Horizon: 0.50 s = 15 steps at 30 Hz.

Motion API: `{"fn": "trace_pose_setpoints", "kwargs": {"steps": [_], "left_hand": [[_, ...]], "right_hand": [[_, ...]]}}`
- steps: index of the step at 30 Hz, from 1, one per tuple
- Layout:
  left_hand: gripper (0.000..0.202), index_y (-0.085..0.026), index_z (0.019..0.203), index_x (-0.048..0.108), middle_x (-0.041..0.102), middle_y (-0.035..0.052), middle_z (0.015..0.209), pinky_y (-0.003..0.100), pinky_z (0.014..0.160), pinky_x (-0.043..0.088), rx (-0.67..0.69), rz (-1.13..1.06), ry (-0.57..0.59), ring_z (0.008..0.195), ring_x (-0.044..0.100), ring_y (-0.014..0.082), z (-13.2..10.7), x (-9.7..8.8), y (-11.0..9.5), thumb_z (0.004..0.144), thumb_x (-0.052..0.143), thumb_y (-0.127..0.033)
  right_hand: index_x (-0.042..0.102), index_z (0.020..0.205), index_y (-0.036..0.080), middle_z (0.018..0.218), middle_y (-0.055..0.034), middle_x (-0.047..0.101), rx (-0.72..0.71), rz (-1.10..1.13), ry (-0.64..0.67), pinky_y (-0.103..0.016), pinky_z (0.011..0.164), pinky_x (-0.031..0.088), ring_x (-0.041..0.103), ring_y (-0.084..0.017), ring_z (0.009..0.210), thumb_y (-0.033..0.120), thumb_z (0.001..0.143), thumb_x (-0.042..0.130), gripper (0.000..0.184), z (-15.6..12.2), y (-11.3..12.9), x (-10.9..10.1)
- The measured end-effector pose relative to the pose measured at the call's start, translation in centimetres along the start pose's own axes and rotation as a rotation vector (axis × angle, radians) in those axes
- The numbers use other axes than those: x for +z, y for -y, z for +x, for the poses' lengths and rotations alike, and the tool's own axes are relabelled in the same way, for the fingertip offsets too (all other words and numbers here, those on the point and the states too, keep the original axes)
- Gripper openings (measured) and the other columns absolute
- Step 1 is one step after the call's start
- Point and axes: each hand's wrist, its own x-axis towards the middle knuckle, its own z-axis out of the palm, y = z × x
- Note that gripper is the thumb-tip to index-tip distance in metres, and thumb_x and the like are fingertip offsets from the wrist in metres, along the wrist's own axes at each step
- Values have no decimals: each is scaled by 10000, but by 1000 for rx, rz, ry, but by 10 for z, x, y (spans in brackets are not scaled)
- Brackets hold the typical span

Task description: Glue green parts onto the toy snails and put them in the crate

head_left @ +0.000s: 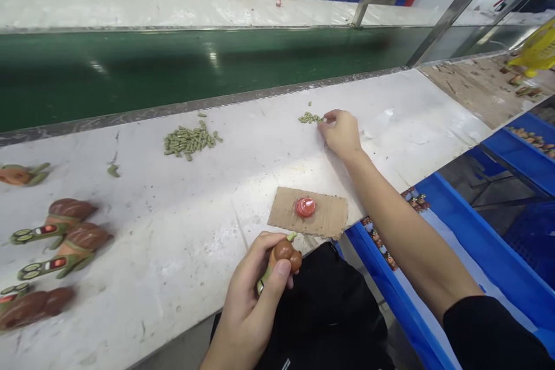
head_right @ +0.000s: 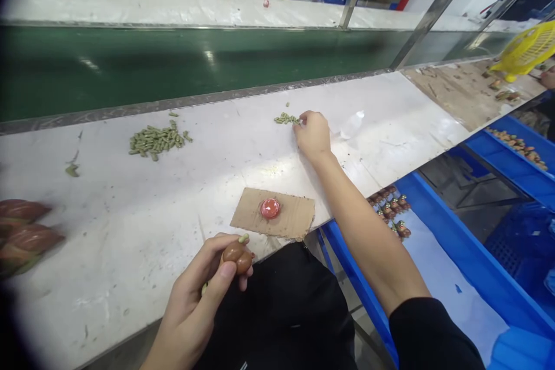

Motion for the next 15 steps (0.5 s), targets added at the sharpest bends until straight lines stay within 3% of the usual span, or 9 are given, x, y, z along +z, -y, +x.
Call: {"fn": "trace_pose_setpoints", "kwargs": {"steps": [5, 11, 15], "left_hand": [[314, -288, 1109, 781, 702, 4, 918, 335, 789, 570, 14, 8, 0, 779, 636, 195, -1, 0, 0, 1139, 726, -596], [295, -277, 1124, 780, 708, 17, 936, 349, 803, 569, 32, 9, 21, 811, 651, 215, -1, 0, 2, 1150, 709, -562], [293, -276, 1122, 778, 704, 12, 935, 346, 806, 566, 38, -4, 25, 796, 643, 206, -1, -1, 3, 1144, 721, -563]], "right_hand": [[845, 1077, 154, 1070, -173, 839, -21, -36, 29, -519, 1055, 605, 776, -357, 1032, 136, 954, 717, 178, 5, -5, 6], [812, 1045, 181, 1059, -101, 838, -77, -56, 80, -483, 1042, 618, 777, -291, 1025, 162, 987, 751, 86, -2, -12, 0], [834, 957, 198, 1007, -139, 837, -85, -69, 103, -495, 1025, 610, 768, -337, 1011, 170, 936, 747, 94, -7, -8, -4]]}}
